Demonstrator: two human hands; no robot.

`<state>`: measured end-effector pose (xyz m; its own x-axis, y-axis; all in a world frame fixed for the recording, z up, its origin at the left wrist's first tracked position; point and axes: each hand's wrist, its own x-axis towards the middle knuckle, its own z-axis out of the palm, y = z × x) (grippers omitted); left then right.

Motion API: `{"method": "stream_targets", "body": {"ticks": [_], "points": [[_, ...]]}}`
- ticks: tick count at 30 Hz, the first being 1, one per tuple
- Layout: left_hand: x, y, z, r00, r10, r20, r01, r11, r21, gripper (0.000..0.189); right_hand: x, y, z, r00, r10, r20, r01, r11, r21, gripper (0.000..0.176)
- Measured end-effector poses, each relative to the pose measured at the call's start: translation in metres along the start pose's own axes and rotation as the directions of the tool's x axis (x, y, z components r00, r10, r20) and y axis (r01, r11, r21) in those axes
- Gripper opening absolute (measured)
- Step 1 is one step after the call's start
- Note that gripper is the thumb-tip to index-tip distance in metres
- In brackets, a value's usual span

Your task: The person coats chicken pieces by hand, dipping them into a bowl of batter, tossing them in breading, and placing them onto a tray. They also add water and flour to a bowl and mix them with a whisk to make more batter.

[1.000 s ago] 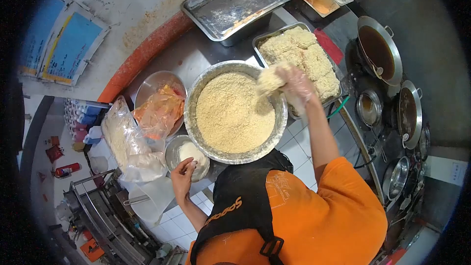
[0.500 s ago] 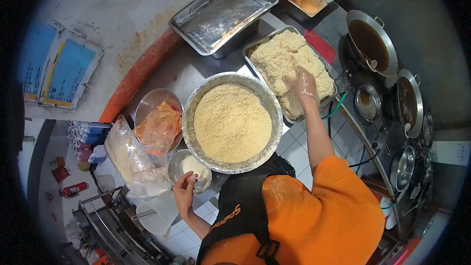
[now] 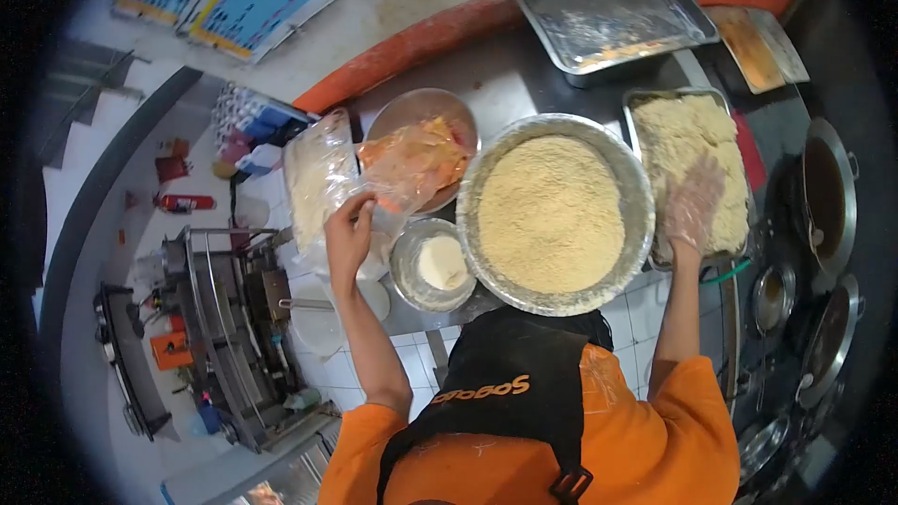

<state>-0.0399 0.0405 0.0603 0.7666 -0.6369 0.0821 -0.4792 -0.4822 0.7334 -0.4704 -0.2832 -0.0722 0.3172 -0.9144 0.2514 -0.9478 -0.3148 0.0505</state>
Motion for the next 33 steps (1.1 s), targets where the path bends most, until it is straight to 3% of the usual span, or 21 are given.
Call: {"method": "stream_targets", "body": {"ticks": [1,2,5,8,10,11,12,14,18,20,21,22,23,24,26,28,30,32,33], "points": [[0.017,-0.017,0.005,0.994,0.103,0.024,-0.105,0.986,0.133,0.024,0.001,0.003,-0.003,0.994,-0.003,-0.112,0.013,0.996,0.091,0.066],[0.033,-0.02,0.011,0.986,0.08,0.15,-0.109,0.974,0.199,0.025,-0.001,0.002,-0.017,0.994,-0.016,-0.112,0.027,0.995,0.1,0.066],[0.08,-0.051,0.051,0.881,0.06,0.469,-0.247,0.904,0.35,0.024,-0.004,-0.006,-0.066,0.98,0.162,-0.116,-0.117,0.938,0.325,0.05],[0.102,-0.084,0.08,0.804,0.194,0.562,-0.422,0.852,0.309,0.009,-0.012,0.005,-0.081,0.979,0.177,-0.104,-0.135,0.936,0.323,0.048],[0.11,-0.086,0.094,0.777,0.028,0.628,-0.302,0.892,0.335,0.01,-0.026,0.029,-0.079,0.949,0.228,-0.22,-0.132,0.915,0.381,0.039],[0.116,-0.1,0.098,0.763,0.124,0.635,-0.399,0.862,0.312,0.01,-0.026,0.023,-0.095,0.937,0.262,-0.233,-0.185,0.934,0.306,0.035],[0.119,-0.111,0.104,0.746,0.212,0.631,-0.482,0.826,0.293,0.01,-0.03,0.031,-0.094,0.926,0.298,-0.233,-0.23,0.932,0.28,0.035],[0.113,-0.103,0.104,0.782,0.284,0.555,-0.55,0.734,0.399,0.01,-0.036,0.039,-0.082,0.929,0.248,-0.276,-0.145,0.927,0.345,0.033],[0.106,-0.094,0.108,0.812,0.385,0.439,-0.562,0.718,0.41,0.014,-0.041,0.022,-0.094,0.915,0.345,-0.209,-0.204,0.842,0.499,0.03],[0.11,-0.088,0.102,0.836,0.226,0.501,-0.477,0.751,0.457,0.018,-0.044,0.012,-0.087,0.933,0.175,-0.314,-0.034,0.913,0.406,0.026],[0.113,-0.078,0.097,0.833,0.233,0.503,-0.484,0.748,0.455,0.018,-0.041,-0.008,-0.11,0.915,0.292,-0.279,-0.083,0.813,0.577,0.022],[0.115,-0.064,0.087,0.865,0.146,0.48,-0.384,0.808,0.446,0.019,-0.039,-0.019,-0.123,0.912,0.298,-0.282,-0.086,0.811,0.578,0.022],[0.115,-0.052,0.076,0.888,0.049,0.457,-0.273,0.857,0.437,0.02,-0.037,-0.029,-0.132,0.934,0.211,-0.29,0.002,0.805,0.593,0.02],[0.114,-0.042,0.067,0.892,0.042,0.45,-0.264,0.855,0.445,0.02,-0.038,-0.038,-0.137,0.948,0.114,-0.297,0.097,0.787,0.61,0.018],[0.116,-0.021,0.053,0.939,0.201,0.278,-0.3,0.876,0.377,0.023,-0.034,-0.062,-0.139,0.947,0.045,-0.319,0.186,0.733,0.655,0.017],[0.116,-0.01,0.04,0.971,0.173,0.164,-0.236,0.794,0.561,0.024,-0.026,-0.088,-0.139,0.933,-0.055,-0.356,0.307,0.638,0.706,0.016],[0.118,-0.006,0.03,0.964,0.263,0.048,-0.245,0.798,0.551,0.024,-0.02,-0.11,-0.143,0.923,-0.131,-0.362,0.375,0.522,0.766,0.015],[0.125,-0.019,0.026,0.953,0.303,0.014,-0.29,0.899,0.329,0.024,-0.013,-0.133,-0.158,0.906,-0.207,-0.369,0.423,0.449,0.787,0.014],[0.125,-0.02,0.022,0.959,0.284,-0.021,-0.26,0.903,0.342,0.024,-0.009,-0.142,-0.163,0.889,-0.242,-0.389,0.457,0.417,0.785,0.014]]}}
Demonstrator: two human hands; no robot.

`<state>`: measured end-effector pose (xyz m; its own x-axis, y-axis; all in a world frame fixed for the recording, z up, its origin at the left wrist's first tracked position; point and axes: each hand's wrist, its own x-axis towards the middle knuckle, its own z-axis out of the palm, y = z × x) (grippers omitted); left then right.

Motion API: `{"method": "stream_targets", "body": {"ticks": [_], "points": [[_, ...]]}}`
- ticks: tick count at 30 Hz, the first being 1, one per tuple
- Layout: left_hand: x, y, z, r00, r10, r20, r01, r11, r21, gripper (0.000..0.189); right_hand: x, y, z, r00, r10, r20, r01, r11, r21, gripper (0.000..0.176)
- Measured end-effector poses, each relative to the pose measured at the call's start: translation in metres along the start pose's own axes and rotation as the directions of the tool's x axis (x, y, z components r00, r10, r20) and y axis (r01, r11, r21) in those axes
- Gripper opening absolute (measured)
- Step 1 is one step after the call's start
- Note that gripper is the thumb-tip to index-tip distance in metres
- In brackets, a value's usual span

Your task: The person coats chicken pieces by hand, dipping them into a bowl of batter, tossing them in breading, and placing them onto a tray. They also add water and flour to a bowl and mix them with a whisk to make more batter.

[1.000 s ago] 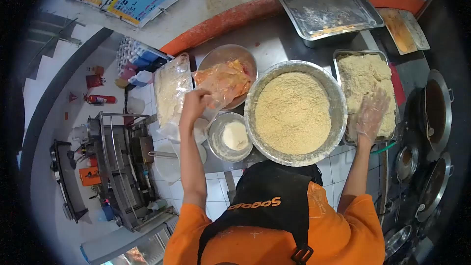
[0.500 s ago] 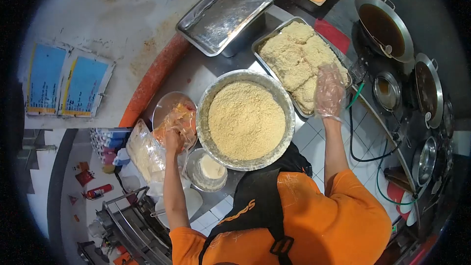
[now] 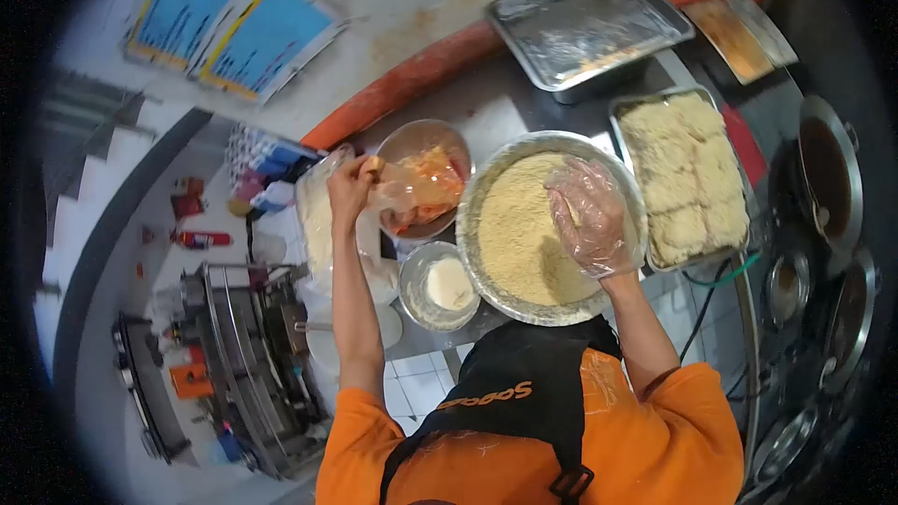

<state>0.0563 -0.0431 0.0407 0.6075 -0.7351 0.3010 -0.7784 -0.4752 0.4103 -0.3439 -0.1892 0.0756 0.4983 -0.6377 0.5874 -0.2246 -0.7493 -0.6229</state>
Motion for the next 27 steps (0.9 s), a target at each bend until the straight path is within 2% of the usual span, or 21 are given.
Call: {"method": "stream_targets", "body": {"ticks": [2,3,5,6,7,9,10,11,13,14,15,16,18,19,21,22,23,25,26,27], "points": [[-0.001,-0.002,-0.004,0.994,-0.101,-0.027,0.084,0.925,-0.37,0.026,0.016,-0.01,0.01,0.994,-0.106,0.034,0.106,0.994,0.019,0.016],[-0.004,0.003,-0.011,0.992,-0.117,-0.047,0.091,0.926,-0.367,0.026,0.024,-0.015,0.017,0.991,-0.128,0.04,0.127,0.991,0.032,0.016],[-0.013,0.03,-0.034,0.957,-0.21,0.201,0.29,0.632,-0.719,0.029,0.038,-0.026,0.036,0.985,-0.142,0.098,0.108,0.951,0.291,0.015],[-0.022,0.047,-0.037,0.973,-0.185,0.136,0.221,0.593,-0.774,0.023,0.043,-0.032,0.045,0.969,-0.183,0.167,0.127,0.945,0.301,0.026],[-0.033,0.06,-0.039,0.972,-0.202,0.119,0.218,0.59,-0.777,0.023,0.046,-0.042,0.056,0.963,-0.204,0.176,0.142,0.94,0.311,0.026],[-0.058,0.078,-0.039,0.967,-0.139,0.213,0.254,0.538,-0.804,0.024,0.05,-0.063,0.08,0.946,-0.042,0.323,-0.155,0.812,0.562,0.042],[-0.072,0.079,-0.029,0.965,-0.121,0.233,0.26,0.579,-0.773,0.024,0.051,-0.071,0.087,0.925,-0.099,0.366,-0.141,0.806,0.575,0.051],[-0.089,0.087,-0.03,0.927,-0.145,0.345,0.362,0.584,-0.727,0.025,0.05,-0.075,0.095,0.914,-0.14,0.38,-0.122,0.799,0.588,0.051],[-0.116,0.112,-0.033,0.989,0.006,0.145,0.093,0.741,-0.665,0.022,0.045,-0.083,0.111,0.896,-0.255,0.363,0.06,0.881,0.469,0.045],[-0.131,0.117,-0.028,0.994,-0.04,0.106,0.097,0.785,-0.612,0.022,0.047,-0.087,0.112,0.852,-0.317,0.417,0.075,0.862,0.501,0.037],[-0.143,0.12,-0.023,0.994,-0.088,0.064,0.109,0.824,-0.556,0.026,0.036,-0.084,0.116,0.789,-0.149,0.596,-0.239,0.819,0.522,0.032],[-0.151,0.124,-0.02,0.99,-0.139,0.021,0.127,0.822,-0.555,0.026,0.023,-0.08,0.118,0.641,-0.003,0.767,-0.532,0.719,0.447,0.028],[-0.165,0.134,-0.018,0.907,-0.414,0.083,0.35,0.626,-0.697,0.038,0.012,-0.083,0.119,0.607,0.026,0.794,-0.596,0.675,0.434,0.023],[-0.171,0.136,-0.02,0.888,-0.457,0.049,0.352,0.609,-0.711,0.038,0.007,-0.085,0.118,0.58,-0.018,0.815,-0.578,0.696,0.427,0.023],[-0.182,0.139,-0.022,0.834,-0.529,0.156,0.44,0.467,-0.767,0.048,-0.003,-0.087,0.114,0.553,0.065,0.831,-0.665,0.636,0.393,0.021],[-0.185,0.128,-0.013,0.879,-0.474,0.039,0.388,0.666,-0.637,0.054,-0.005,-0.088,0.114,0.529,0.039,0.848,-0.654,0.655,0.378,0.021],[-0.189,0.124,-0.002,0.863,-0.505,0.023,0.396,0.648,-0.651,0.054,-0.007,-0.089,0.113,0.529,0.075,0.845,-0.668,0.651,0.36,0.021],[-0.19,0.127,-0.011,0.824,-0.542,0.164,0.445,0.44,-0.78,0.057,-0.015,-0.091,0.115,0.515,0.099,0.852,-0.673,0.662,0.33,0.021],[-0.192,0.135,-0.022,0.789,-0.565,0.242,0.441,0.248,-0.862,0.06,-0.02,-0.09,0.121,0.599,0.108,0.793,-0.614,0.698,0.369,0.021],[-0.195,0.13,-0.016,0.782,-0.578,0.233,0.433,0.236,-0.87,0.06,-0.022,-0.09,0.125,0.68,0.114,0.724,-0.552,0.73,0.403,0.021]]}}
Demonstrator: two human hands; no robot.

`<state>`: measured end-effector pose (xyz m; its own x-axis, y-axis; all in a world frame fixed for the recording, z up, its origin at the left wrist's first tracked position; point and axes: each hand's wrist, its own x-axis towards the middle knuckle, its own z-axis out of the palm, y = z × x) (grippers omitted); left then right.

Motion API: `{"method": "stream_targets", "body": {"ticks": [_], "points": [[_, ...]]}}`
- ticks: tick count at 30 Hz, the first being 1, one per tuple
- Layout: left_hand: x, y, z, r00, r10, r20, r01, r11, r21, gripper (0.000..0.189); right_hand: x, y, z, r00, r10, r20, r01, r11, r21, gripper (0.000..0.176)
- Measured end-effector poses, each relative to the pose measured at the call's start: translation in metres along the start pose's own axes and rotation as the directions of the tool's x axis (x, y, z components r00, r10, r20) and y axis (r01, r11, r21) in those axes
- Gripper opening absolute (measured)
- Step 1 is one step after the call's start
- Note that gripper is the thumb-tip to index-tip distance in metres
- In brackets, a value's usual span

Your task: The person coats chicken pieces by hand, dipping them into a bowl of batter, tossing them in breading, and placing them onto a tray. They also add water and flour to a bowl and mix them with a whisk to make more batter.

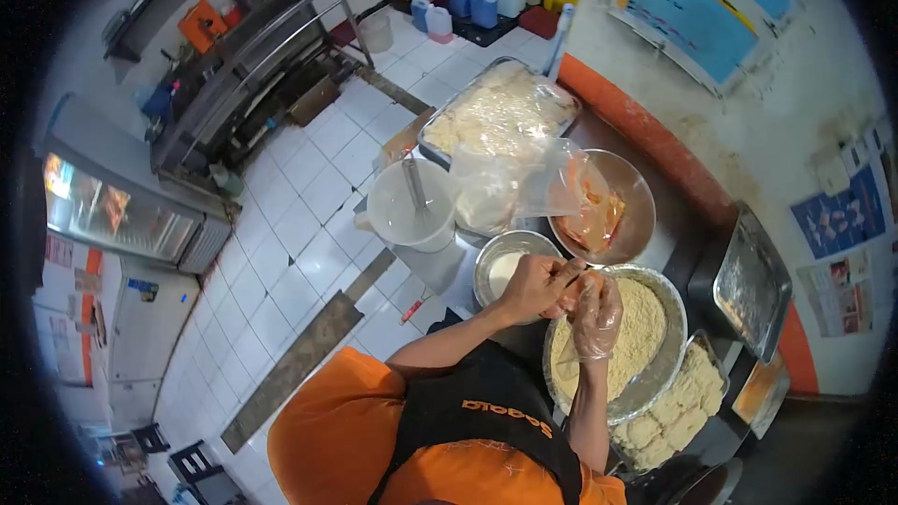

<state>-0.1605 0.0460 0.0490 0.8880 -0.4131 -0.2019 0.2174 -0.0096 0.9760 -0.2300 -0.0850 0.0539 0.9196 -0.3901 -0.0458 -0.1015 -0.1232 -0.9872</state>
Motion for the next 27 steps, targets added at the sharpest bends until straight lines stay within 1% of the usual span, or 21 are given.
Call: {"method": "stream_targets", "body": {"ticks": [1,2,3,4,5,6,7,8,10,11,12,14,16,17,18,20,21,22,24,26,27], "points": [[0.004,-0.01,-0.001,0.987,0.161,-0.013,-0.161,0.986,0.052,0.057,0.001,-0.002,0.003,1.0,-0.002,0.016,0.002,1.0,-0.012,0.021],[0.006,-0.02,-0.002,0.947,0.32,-0.016,-0.316,0.942,0.11,0.054,0.003,-0.003,0.005,0.999,-0.013,-0.031,0.015,0.999,0.048,0.019],[-0.005,-0.004,-0.005,0.99,0.114,0.083,-0.091,0.966,-0.241,0.039,0.004,-0.005,0.007,0.996,-0.021,-0.083,0.03,0.993,0.111,0.018],[-0.006,-0.004,-0.011,0.99,0.116,0.079,-0.094,0.965,-0.244,0.039,0.005,-0.006,0.008,0.99,-0.023,-0.14,0.048,0.983,0.175,0.016],[-0.005,-0.006,-0.017,0.976,0.156,0.15,-0.111,0.955,-0.275,0.033,0.008,-0.006,0.0,0.992,-0.058,-0.108,0.067,0.995,0.075,0.015],[-0.004,-0.01,-0.02,0.955,0.195,0.222,-0.122,0.944,-0.306,0.028,0.011,-0.006,-0.002,0.992,-0.056,-0.111,0.065,0.995,0.075,0.015],[-0.002,-0.012,-0.023,0.927,0.314,0.206,-0.244,0.921,-0.304,0.023,0.014,-0.007,-0.003,0.977,-0.123,-0.175,0.129,0.991,0.023,0.016],[-0.002,-0.014,-0.024,0.925,0.312,0.216,-0.24,0.922,-0.304,0.023,0.017,-0.007,-0.004,0.952,-0.192,-0.237,0.189,0.981,-0.034,0.016],[-0.005,-0.007,-0.03,0.951,0.2,0.237,-0.073,0.888,-0.455,0.018,0.017,-0.008,-0.007,0.945,-0.206,-0.254,0.196,0.978,-0.067,0.018],[-0.004,-0.006,-0.033,0.949,0.175,0.26,-0.036,0.885,-0.465,0.013,0.016,-0.008,-0.007,0.935,-0.238,-0.265,0.209,0.969,-0.132,0.019],[-0.003,-0.004,-0.035,0.947,0.169,0.274,-0.026,0.888,-0.46,0.013,0.015,-0.007,-0.008,0.924,-0.269,-0.272,0.22,0.955,-0.197,0.019],[-0.001,0.003,-0.038,0.962,0.19,0.195,-0.098,0.911,-0.402,0.012,0.013,0.001,-0.009,0.925,-0.245,-0.291,0.195,0.962,-0.191,0.021],[0.0,0.009,-0.04,0.959,0.189,0.211,-0.106,0.93,-0.352,0.011,0.011,-0.007,0.0,0.922,-0.231,-0.311,0.198,0.971,-0.133,0.027],[0.003,0.005,-0.039,0.959,0.222,0.178,-0.157,0.934,-0.322,0.011,0.003,-0.022,0.0,0.963,-0.104,-0.25,0.114,0.993,0.027,0.025],[0.005,0.004,-0.039,0.955,0.257,0.147,-0.206,0.934,-0.29,0.011,0.003,-0.016,-0.002,0.959,-0.092,-0.267,0.104,0.994,0.031,0.025],[0.013,0.004,-0.042,0.943,0.242,0.227,-0.181,0.949,-0.258,0.012,0.003,0.0,-0.008,0.978,-0.067,-0.2,0.096,0.985,0.141,0.021],[0.019,-0.004,-0.042,0.946,0.248,0.211,-0.194,0.949,-0.248,0.012,0.002,0.003,-0.014,0.984,-0.087,-0.158,0.097,0.994,0.057,0.025],[0.021,-0.002,-0.041,0.948,0.25,0.199,-0.201,0.951,-0.237,0.013,0.0,0.005,-0.015,0.981,-0.069,-0.181,0.081,0.995,0.06,0.025],[0.019,0.015,-0.043,0.939,0.239,0.246,-0.182,0.955,-0.234,0.015,-0.006,0.008,-0.017,0.989,0.124,-0.082,-0.106,0.975,0.194,0.028],[0.023,0.023,-0.049,0.925,0.229,0.304,-0.161,0.959,-0.232,0.018,-0.012,0.013,-0.024,0.986,0.143,-0.09,-0.121,0.969,0.218,0.029],[0.028,0.023,-0.053,0.927,0.18,0.33,-0.146,0.981,-0.125,0.02,-0.014,0.016,-0.029,0.99,0.127,-0.061,-0.11,0.966,0.232,0.031]]}}
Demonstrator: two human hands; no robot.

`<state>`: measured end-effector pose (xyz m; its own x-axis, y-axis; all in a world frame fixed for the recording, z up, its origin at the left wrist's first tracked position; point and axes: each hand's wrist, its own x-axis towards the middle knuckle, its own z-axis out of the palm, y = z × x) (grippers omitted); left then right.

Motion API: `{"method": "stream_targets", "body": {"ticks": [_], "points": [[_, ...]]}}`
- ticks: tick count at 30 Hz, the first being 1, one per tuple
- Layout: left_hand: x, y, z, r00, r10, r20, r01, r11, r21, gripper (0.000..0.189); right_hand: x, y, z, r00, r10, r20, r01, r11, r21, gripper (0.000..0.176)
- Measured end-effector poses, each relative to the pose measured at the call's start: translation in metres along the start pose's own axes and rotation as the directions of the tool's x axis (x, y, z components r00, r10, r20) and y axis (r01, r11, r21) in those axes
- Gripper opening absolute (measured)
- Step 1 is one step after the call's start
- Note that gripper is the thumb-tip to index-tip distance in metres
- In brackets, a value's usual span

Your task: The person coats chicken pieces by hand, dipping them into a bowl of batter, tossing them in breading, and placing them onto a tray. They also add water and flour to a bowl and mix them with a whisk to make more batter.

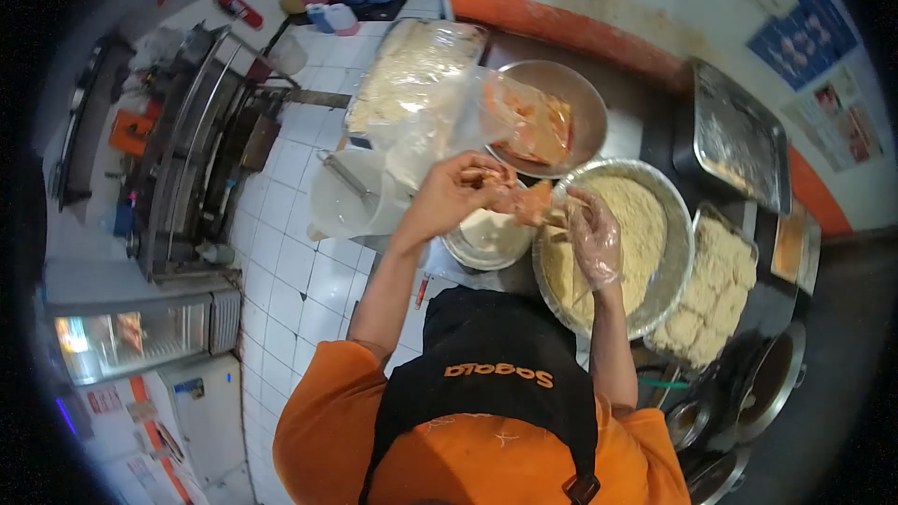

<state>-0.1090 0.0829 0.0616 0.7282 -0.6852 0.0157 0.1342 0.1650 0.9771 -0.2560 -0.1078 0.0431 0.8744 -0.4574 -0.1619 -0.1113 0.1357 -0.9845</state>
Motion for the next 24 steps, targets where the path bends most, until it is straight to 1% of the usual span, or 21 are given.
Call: {"method": "stream_targets", "body": {"ticks": [1,2,3,4,5,6,7,8,9,11,12,14,15,17,18,20,21,22,23,24], "points": [[0.003,0.001,-0.004,0.999,-0.047,0.012,0.045,0.994,0.099,0.023,-0.002,0.002,-0.009,1.0,0.009,-0.029,-0.009,1.0,0.006,0.031],[0.004,0.006,-0.007,0.998,-0.06,0.032,0.057,0.993,0.1,0.023,-0.004,0.004,-0.021,0.999,0.027,-0.037,-0.027,1.0,0.009,0.032],[0.006,0.015,-0.009,0.986,-0.169,0.006,0.162,0.952,0.259,0.024,-0.006,0.006,-0.032,0.998,0.043,-0.04,-0.043,0.999,0.014,0.033],[0.007,0.021,-0.01,0.963,-0.268,-0.039,0.26,0.874,0.411,0.025,-0.01,0.006,-0.041,0.997,0.028,-0.078,-0.03,0.999,-0.029,0.034],[0.007,0.021,-0.011,0.96,-0.278,-0.031,0.265,0.869,0.418,0.025,-0.014,0.006,-0.052,0.995,0.035,-0.089,-0.036,0.999,-0.019,0.034],[0.008,0.02,-0.012,0.978,-0.197,-0.064,0.198,0.8,0.567,0.022,-0.017,0.006,-0.063,0.99,0.029,-0.14,-0.035,0.999,-0.04,0.033],[0.008,0.019,-0.014,0.991,-0.108,-0.082,0.134,0.702,0.699,0.019,-0.019,0.006,-0.074,0.982,0.023,-0.189,-0.035,0.998,-0.061,0.033],[0.008,0.008,-0.02,0.994,-0.072,-0.087,0.113,0.677,0.727,0.019,-0.022,0.007,-0.085,0.972,0.026,-0.235,-0.045,0.996,-0.077,0.032],[0.006,-0.001,-0.022,0.993,-0.081,-0.082,0.115,0.673,0.73,0.019,-0.025,0.009,-0.095,0.97,0.033,-0.242,-0.052,0.996,-0.07,0.032],[-0.001,-0.018,-0.023,0.999,0.023,-0.042,0.019,0.602,0.798,0.017,-0.032,0.014,-0.113,0.946,0.009,-0.323,-0.031,0.998,-0.062,0.03],[-0.005,-0.033,-0.022,0.999,0.015,-0.036,0.019,0.6,0.8,0.017,-0.034,0.015,-0.119,0.931,0.031,-0.362,-0.053,0.997,-0.05,0.028],[-0.017,-0.071,-0.017,0.992,-0.036,0.124,-0.075,0.62,0.781,0.012,-0.038,0.021,-0.126,0.923,0.036,-0.384,-0.053,0.998,-0.035,0.028],[-0.025,-0.092,-0.014,0.991,-0.043,0.125,-0.072,0.619,0.782,0.012,-0.039,0.023,-0.128,0.916,0.032,-0.399,-0.047,0.999,-0.027,0.028],[-0.037,-0.128,-0.011,0.964,-0.208,0.163,-0.08,0.357,0.931,0.018,-0.039,0.024,-0.126,0.915,0.045,-0.402,-0.06,0.998,-0.024,0.028],[-0.037,-0.132,-0.011,0.963,-0.213,0.165,-0.081,0.356,0.931,0.018,-0.039,0.023,-0.124,0.913,0.053,-0.405,-0.068,0.997,-0.023,0.028],[-0.038,-0.142,-0.012,0.953,-0.272,0.134,-0.004,0.431,0.903,0.017,-0.038,0.021,-0.121,0.913,0.052,-0.404,-0.067,0.998,-0.022,0.028],[-0.037,-0.148,-0.016,0.951,-0.277,0.135,-0.002,0.432,0.902,0.017,-0.038,0.02,-0.121,0.917,0.046,-0.396,-0.061,0.998,-0.025,0.028],[-0.032,-0.151,-0.023,0.917,-0.359,0.175,0.073,0.581,0.81,0.017,-0.038,0.022,-0.122,0.918,0.048,-0.395,-0.063,0.998,-0.026,0.028],[-0.027,-0.153,-0.03,0.876,-0.426,0.228,0.161,0.702,0.693,0.017,-0.037,0.025,-0.124,0.923,0.038,-0.383,-0.052,0.998,-0.027,0.028],[-0.022,-0.13,-0.027,0.834,-0.505,0.221,0.343,0.789,0.509,0.018,-0.034,0.026,-0.125,0.928,0.027,-0.371,-0.04,0.999,-0.027,0.028]]}}
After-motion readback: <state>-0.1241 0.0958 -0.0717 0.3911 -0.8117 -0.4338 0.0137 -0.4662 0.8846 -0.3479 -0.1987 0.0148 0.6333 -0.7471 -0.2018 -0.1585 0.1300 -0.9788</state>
